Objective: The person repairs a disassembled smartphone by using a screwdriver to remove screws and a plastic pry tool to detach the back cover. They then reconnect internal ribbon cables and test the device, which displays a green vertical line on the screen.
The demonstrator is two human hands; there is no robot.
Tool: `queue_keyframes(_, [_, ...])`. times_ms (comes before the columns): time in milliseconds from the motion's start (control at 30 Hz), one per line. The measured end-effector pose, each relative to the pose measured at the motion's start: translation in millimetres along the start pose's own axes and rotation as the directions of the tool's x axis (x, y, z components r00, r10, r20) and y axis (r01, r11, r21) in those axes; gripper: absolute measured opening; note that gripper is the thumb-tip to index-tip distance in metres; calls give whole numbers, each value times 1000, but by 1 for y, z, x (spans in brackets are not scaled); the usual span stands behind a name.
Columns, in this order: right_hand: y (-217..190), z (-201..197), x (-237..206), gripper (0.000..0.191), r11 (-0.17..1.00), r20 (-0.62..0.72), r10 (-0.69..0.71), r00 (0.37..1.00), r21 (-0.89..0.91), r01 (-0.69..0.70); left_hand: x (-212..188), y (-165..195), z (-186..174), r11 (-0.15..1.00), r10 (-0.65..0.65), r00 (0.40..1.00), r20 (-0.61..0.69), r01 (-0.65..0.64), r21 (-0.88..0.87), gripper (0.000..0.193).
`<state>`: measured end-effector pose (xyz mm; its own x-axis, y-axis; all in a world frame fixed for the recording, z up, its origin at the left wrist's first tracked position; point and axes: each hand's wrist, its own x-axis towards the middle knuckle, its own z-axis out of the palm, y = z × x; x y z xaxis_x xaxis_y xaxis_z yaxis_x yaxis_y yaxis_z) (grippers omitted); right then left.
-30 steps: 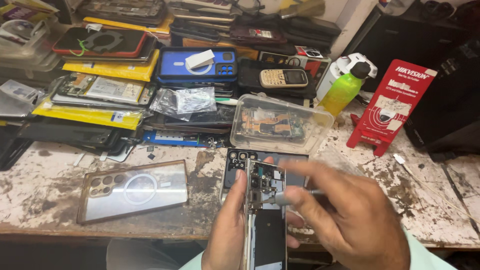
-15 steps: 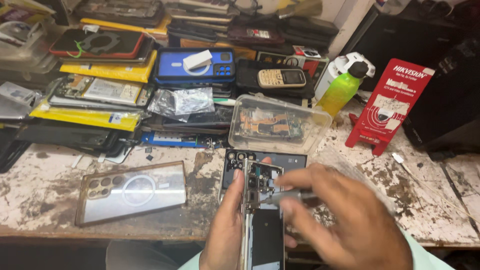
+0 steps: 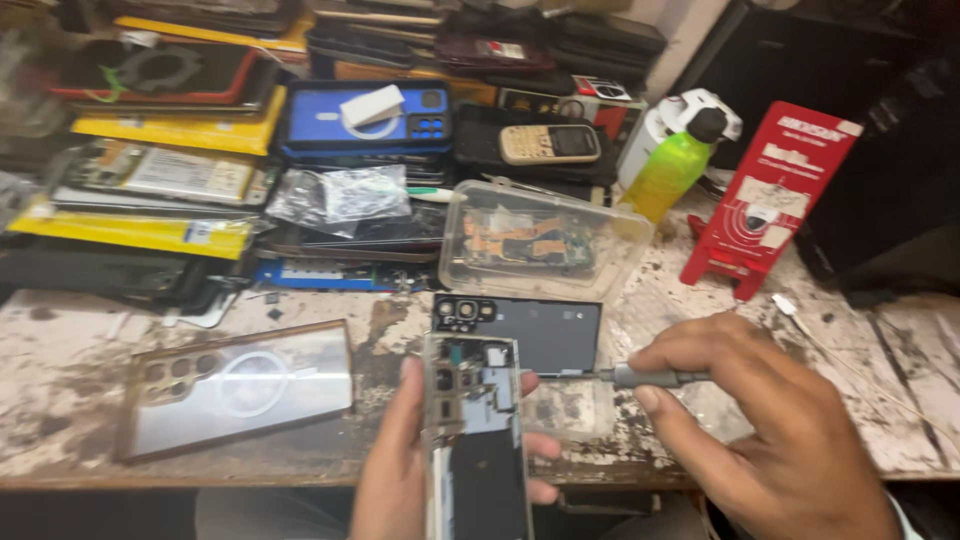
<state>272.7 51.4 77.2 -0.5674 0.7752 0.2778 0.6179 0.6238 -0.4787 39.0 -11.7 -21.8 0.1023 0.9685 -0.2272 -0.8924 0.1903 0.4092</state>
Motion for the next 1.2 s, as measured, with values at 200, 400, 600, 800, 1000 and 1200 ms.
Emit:
queue_keyframes(200, [9, 25, -6, 18, 993, 116, -18, 993, -113, 31, -1, -10, 1, 972, -219, 971, 92, 225, -66, 77])
queue_keyframes(400, [-5, 24, -22, 16, 999, 62, -1, 998, 42, -2, 4, -16, -9, 943, -202, 856, 477, 302, -143, 85])
queue_keyframes(600, [30, 5, -33, 20, 946, -311, 319, 896, 168, -278, 7, -9, -1, 985, -165, 976, 145, 170, -25, 77])
queue_keyframes(800, [79, 35, -19, 25, 792, -424, 506, 751, -115, -599, 5, 0, 14, 977, -110, 976, 188, 140, -159, 82])
queue_keyframes(1000, [89, 50, -21, 28, 698, -268, 587, 764, -310, -645, 5, 0, 14, 980, -139, 979, 150, 158, -123, 83])
queue_keyframes(1200, [38, 49, -32, 22, 970, -393, 80, 916, -181, -162, 7, -1, 13, 980, -137, 975, 173, 159, -120, 82])
